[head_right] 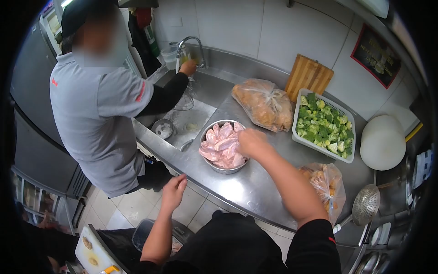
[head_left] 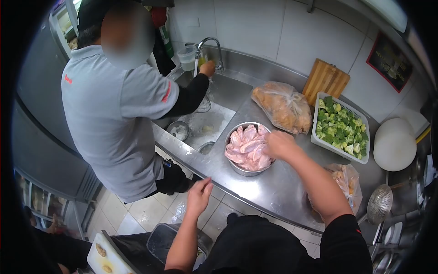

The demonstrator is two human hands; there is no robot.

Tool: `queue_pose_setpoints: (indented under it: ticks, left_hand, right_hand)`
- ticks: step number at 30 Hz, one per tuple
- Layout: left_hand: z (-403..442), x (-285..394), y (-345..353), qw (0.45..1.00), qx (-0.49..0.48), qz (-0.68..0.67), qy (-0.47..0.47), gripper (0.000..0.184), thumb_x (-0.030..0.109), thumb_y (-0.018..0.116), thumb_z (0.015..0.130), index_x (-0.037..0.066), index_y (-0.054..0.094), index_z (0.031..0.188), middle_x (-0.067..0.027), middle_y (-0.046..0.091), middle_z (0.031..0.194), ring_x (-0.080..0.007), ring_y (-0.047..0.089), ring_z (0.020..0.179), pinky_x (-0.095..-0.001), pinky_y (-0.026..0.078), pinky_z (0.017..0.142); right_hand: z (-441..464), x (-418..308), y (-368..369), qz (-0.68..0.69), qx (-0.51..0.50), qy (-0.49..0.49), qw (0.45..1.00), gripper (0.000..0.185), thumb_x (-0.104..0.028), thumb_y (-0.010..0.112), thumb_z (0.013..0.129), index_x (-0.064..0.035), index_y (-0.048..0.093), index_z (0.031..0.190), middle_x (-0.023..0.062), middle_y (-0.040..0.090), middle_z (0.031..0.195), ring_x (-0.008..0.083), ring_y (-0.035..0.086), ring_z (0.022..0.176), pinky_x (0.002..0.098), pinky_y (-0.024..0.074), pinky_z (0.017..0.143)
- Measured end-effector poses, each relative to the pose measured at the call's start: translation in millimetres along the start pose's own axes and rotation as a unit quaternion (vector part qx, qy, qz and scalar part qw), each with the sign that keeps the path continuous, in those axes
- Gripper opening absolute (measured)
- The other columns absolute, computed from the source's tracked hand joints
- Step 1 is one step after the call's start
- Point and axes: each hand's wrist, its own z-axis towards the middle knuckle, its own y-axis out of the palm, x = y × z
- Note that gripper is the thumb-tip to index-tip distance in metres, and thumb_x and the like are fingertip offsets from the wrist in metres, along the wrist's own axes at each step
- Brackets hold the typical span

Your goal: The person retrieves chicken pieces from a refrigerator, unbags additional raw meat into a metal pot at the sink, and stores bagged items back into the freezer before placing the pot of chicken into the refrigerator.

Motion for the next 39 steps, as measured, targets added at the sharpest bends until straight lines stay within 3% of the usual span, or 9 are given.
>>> queue_pose_setpoints:
  ticks: [1,4,7,14,20,26,29,32,39]
  left_hand:
    - [16.4,15.6,2.1,1.000,0.014,0.005,0.027,0.028,0.018,0.065,0.088,0.002,0.065,0.111,-0.0153,0.067,0.094,-0.0269,0.066,0.084,-0.0328,0.051,0.077]
    - [59.5,54.2,16.8,0.998,0.037,-0.010,0.045,0.024,0.016,0.068,0.084,0.003,0.068,0.105,-0.0147,0.066,0.093,-0.0298,0.065,0.083,-0.0369,0.052,0.075]
    - [94.4,51.5,41.8,0.974,0.042,0.069,0.213,0.022,0.014,0.069,0.082,0.003,0.069,0.102,-0.0143,0.066,0.095,-0.0315,0.064,0.085,-0.0392,0.052,0.076]
    - [114.1,59.1,54.8,0.953,-0.054,0.248,0.163,0.013,0.010,0.071,0.076,0.008,0.072,0.089,-0.0102,0.065,0.091,-0.0327,0.060,0.091,-0.0411,0.048,0.080]
    - [93.9,70.2,47.2,0.970,-0.007,0.173,0.172,0.016,0.011,0.071,0.077,0.006,0.070,0.092,-0.0115,0.066,0.092,-0.0329,0.060,0.091,-0.0414,0.048,0.082]
    - [72.1,88.9,43.9,0.970,0.037,0.120,0.207,0.018,0.013,0.070,0.082,0.004,0.068,0.098,-0.0136,0.066,0.091,-0.0305,0.063,0.083,-0.0383,0.050,0.075]
    - [59.0,90.4,39.6,0.987,0.027,0.067,0.143,0.023,0.014,0.070,0.082,0.004,0.068,0.102,-0.0147,0.066,0.094,-0.0302,0.063,0.087,-0.0382,0.050,0.077]
    - [44.9,81.4,28.5,0.992,0.041,0.069,0.097,0.022,0.014,0.070,0.082,0.004,0.068,0.101,-0.0145,0.065,0.092,-0.0282,0.065,0.078,-0.0369,0.051,0.070]
    - [-21.5,0.1,1.3,0.988,0.094,0.116,-0.044,0.022,0.019,0.067,0.085,0.001,0.068,0.098,-0.0163,0.066,0.088,-0.0263,0.066,0.072,-0.0353,0.052,0.067]
  right_hand:
    - [-6.4,-0.2,-5.7,-0.013,-0.064,0.015,0.998,0.028,-0.012,0.064,0.075,-0.0019,0.067,0.101,0.0205,0.066,0.094,0.0349,0.064,0.094,0.0435,0.0514,0.082]
    - [-11.0,11.7,34.6,0.014,-0.024,-0.061,0.998,0.030,-0.011,0.063,0.075,-0.0018,0.065,0.104,0.0205,0.066,0.094,0.0359,0.064,0.093,0.0436,0.0508,0.083]
    - [-11.5,5.4,61.0,0.085,0.079,-0.132,0.984,0.028,-0.010,0.064,0.075,-0.0031,0.065,0.102,0.0206,0.066,0.093,0.0363,0.064,0.091,0.0451,0.0499,0.083]
    - [-1.7,14.9,52.0,0.246,0.008,-0.080,0.966,0.033,-0.011,0.068,0.070,-0.0076,0.066,0.103,0.0194,0.067,0.088,0.0305,0.067,0.083,0.0392,0.0517,0.076]
    - [0.1,46.8,24.1,0.495,0.013,-0.028,0.869,0.034,0.001,0.062,0.079,-0.0033,0.060,0.112,0.0044,0.065,0.089,0.0122,0.061,0.078,0.0275,0.0496,0.066]
    - [-0.9,35.1,6.8,0.554,-0.031,-0.063,0.830,0.037,0.004,0.057,0.084,-0.0047,0.057,0.120,0.0023,0.063,0.095,0.0081,0.058,0.081,0.0240,0.0476,0.067]
    - [5.4,27.0,2.3,0.577,-0.012,-0.071,0.814,0.040,0.000,0.059,0.084,-0.0055,0.057,0.124,0.0071,0.064,0.097,0.0148,0.061,0.086,0.0283,0.0495,0.072]
    - [23.1,34.8,21.1,0.119,0.125,-0.074,0.982,0.039,-0.010,0.061,0.086,-0.0124,0.061,0.125,0.0130,0.064,0.102,0.0273,0.062,0.100,0.0359,0.0496,0.085]
    - [11.0,19.6,20.8,0.083,0.109,-0.147,0.980,0.022,-0.014,0.058,0.085,-0.0133,0.072,0.102,0.0137,0.061,0.105,0.0318,0.061,0.101,0.0423,0.0488,0.085]
